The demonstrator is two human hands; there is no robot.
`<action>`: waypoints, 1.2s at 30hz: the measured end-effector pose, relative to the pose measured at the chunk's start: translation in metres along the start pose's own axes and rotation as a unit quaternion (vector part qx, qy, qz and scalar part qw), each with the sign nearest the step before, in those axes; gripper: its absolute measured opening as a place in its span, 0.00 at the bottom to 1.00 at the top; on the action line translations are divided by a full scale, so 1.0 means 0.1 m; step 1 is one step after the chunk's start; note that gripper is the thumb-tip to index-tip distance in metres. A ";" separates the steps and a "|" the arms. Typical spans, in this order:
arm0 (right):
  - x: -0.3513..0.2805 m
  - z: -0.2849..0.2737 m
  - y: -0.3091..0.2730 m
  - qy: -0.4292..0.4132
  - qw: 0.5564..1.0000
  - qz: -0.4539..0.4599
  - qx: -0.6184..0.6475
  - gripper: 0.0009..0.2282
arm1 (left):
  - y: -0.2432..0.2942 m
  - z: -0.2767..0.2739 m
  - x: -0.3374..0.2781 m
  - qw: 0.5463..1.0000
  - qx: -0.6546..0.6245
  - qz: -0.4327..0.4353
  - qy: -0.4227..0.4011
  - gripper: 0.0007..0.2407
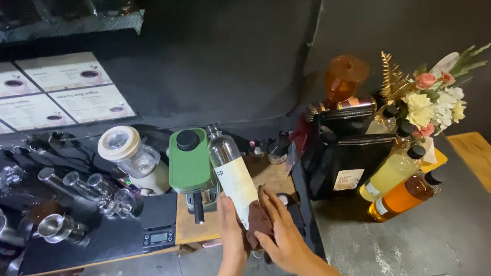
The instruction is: The person wipes a bottle with a cloth, shakes it, and sets it on a tray, then repeats the process with two more bottles.
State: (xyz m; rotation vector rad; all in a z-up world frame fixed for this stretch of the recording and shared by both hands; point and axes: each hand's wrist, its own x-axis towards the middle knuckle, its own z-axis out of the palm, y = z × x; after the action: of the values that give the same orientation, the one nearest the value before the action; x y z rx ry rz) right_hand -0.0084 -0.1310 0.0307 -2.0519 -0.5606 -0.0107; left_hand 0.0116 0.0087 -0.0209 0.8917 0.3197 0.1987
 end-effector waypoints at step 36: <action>0.46 -0.56 -0.10 0.153 0.974 -0.148 -0.073 0.37 | -0.52 -0.18 -0.16 0.977 0.145 -0.062 -0.146 0.24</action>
State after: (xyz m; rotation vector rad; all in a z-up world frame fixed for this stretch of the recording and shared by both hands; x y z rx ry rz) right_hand 0.0412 -0.1547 0.0788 -2.0364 -0.6805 -0.5504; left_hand -0.0078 -0.0150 -0.0688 1.1691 0.1290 -0.0977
